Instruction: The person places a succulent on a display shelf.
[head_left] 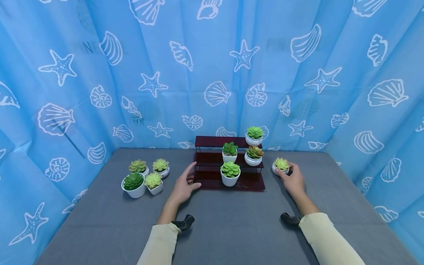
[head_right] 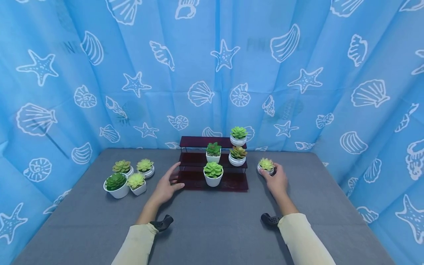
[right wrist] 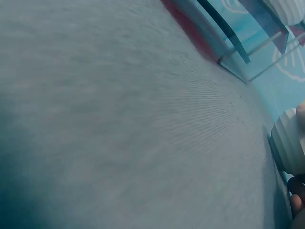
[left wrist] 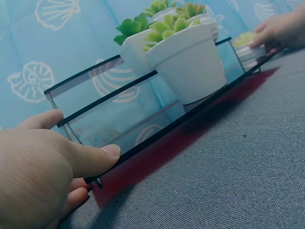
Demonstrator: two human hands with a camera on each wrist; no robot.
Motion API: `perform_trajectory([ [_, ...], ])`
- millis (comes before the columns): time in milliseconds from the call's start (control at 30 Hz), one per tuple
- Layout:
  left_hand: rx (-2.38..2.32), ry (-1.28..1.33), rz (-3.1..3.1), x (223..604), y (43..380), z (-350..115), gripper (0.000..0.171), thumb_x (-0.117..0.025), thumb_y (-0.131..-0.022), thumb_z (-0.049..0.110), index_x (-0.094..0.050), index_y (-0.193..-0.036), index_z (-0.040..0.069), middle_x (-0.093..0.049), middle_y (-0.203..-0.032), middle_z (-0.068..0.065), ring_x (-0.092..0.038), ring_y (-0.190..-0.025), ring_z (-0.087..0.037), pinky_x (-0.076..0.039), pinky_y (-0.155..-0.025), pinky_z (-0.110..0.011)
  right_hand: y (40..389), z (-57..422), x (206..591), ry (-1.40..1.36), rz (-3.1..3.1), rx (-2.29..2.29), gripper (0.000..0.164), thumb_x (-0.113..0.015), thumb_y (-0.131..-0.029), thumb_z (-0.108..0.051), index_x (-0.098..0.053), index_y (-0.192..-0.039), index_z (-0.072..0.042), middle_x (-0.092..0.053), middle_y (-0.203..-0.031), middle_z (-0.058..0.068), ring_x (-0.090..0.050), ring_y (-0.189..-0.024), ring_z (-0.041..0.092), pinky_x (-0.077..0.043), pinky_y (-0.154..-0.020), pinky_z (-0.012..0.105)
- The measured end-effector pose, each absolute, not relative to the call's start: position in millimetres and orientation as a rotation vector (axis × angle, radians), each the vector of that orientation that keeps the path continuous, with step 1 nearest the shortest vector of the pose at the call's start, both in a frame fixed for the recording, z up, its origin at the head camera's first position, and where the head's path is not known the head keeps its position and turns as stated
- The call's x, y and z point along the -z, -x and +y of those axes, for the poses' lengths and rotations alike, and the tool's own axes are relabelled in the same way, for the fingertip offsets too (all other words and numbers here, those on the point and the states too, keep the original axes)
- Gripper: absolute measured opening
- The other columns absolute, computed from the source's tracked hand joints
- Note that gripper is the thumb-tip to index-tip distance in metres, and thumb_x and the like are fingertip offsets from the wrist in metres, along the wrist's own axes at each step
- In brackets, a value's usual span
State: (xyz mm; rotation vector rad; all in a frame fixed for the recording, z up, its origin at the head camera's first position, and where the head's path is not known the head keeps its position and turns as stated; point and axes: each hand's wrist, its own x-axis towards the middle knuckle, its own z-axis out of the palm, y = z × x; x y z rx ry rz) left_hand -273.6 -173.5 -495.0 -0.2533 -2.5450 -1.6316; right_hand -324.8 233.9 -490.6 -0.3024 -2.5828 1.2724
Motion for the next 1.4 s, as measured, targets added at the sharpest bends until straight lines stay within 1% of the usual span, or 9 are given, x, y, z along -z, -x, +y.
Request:
perform_trajectory([
  [267, 1.625, 0.25, -2.543, 495, 273, -174, 0.078, -0.071, -0.088, 0.004, -0.033, -0.152, 0.029, -0.047, -0.142, -0.016, -0.051, -0.122, -0.032, -0.043, -0.1, -0.047, 303, 228, 488, 0.201, -2.606, -1.319, 0.067, -0.067, -0.093, -0.028, -0.036, -0.14, 0.008, -0.042, -0.139, 0.033, -0.04, -0.129, 0.043, -0.034, -0.104, 0.055],
  [567, 1.623, 0.24, -2.551, 494, 272, -172, 0.078, -0.07, -0.089, 0.005, -0.032, -0.152, 0.029, -0.047, -0.142, -0.015, -0.051, -0.122, -0.032, -0.043, -0.101, -0.047, 278, 209, 482, 0.231, -2.562, -1.457, 0.065, -0.067, -0.094, -0.027, -0.037, -0.14, 0.007, -0.042, -0.141, 0.031, -0.038, -0.133, 0.041, -0.032, -0.107, 0.052],
  [667, 1.621, 0.23, -2.553, 494, 272, -172, 0.078, -0.071, -0.089, 0.005, -0.033, -0.152, 0.031, -0.047, -0.142, -0.015, -0.051, -0.122, -0.031, -0.043, -0.101, -0.047, 272, 201, 482, 0.205, -2.495, -1.492, 0.063, -0.068, -0.093, -0.025, -0.039, -0.139, 0.006, -0.046, -0.138, 0.03, -0.042, -0.13, 0.039, -0.034, -0.105, 0.05],
  [800, 1.616, 0.219, -2.556, 495, 273, -172, 0.078, -0.071, -0.089, 0.005, -0.033, -0.151, 0.032, -0.048, -0.142, -0.014, -0.051, -0.122, -0.031, -0.043, -0.1, -0.047, 265, 191, 484, 0.148, -2.444, -1.44, 0.06, -0.07, -0.092, -0.022, -0.042, -0.136, 0.005, -0.051, -0.132, 0.029, -0.048, -0.123, 0.037, -0.038, -0.099, 0.048],
  [967, 1.612, 0.216, -2.56, 495, 273, -172, 0.078, -0.071, -0.089, 0.006, -0.033, -0.152, 0.031, -0.048, -0.142, -0.015, -0.051, -0.122, -0.031, -0.043, -0.1, -0.047, 260, 180, 487, 0.064, -2.424, -1.383, 0.058, -0.073, -0.09, -0.019, -0.045, -0.135, 0.003, -0.054, -0.13, 0.027, -0.05, -0.119, 0.036, -0.038, -0.096, 0.048],
  [1133, 1.623, 0.21, -2.559, 495, 273, -172, 0.079, -0.071, -0.088, 0.005, -0.033, -0.151, 0.033, -0.047, -0.142, -0.014, -0.051, -0.122, -0.031, -0.043, -0.101, -0.047, 259, 172, 488, 0.006, -2.441, -1.388, 0.057, -0.074, -0.089, -0.019, -0.046, -0.135, 0.001, -0.055, -0.13, 0.026, -0.05, -0.119, 0.035, -0.039, -0.097, 0.049],
  [1333, 1.622, 0.241, -2.551, 495, 273, -173, 0.078, -0.071, -0.088, 0.004, -0.033, -0.152, 0.029, -0.047, -0.142, -0.016, -0.051, -0.122, -0.032, -0.043, -0.101, -0.047, 260, 165, 487, -0.068, -2.467, -1.398, 0.056, -0.074, -0.088, -0.017, -0.046, -0.134, 0.001, -0.055, -0.129, 0.026, -0.051, -0.12, 0.036, -0.039, -0.098, 0.05],
  [1400, 1.62, 0.243, -2.549, 495, 273, -173, 0.078, -0.071, -0.088, 0.004, -0.033, -0.152, 0.03, -0.047, -0.142, -0.015, -0.051, -0.122, -0.031, -0.043, -0.101, -0.047, 260, 162, 487, -0.09, -2.474, -1.404, 0.057, -0.074, -0.088, -0.016, -0.046, -0.134, 0.0, -0.055, -0.129, 0.026, -0.051, -0.12, 0.036, -0.039, -0.099, 0.051],
])
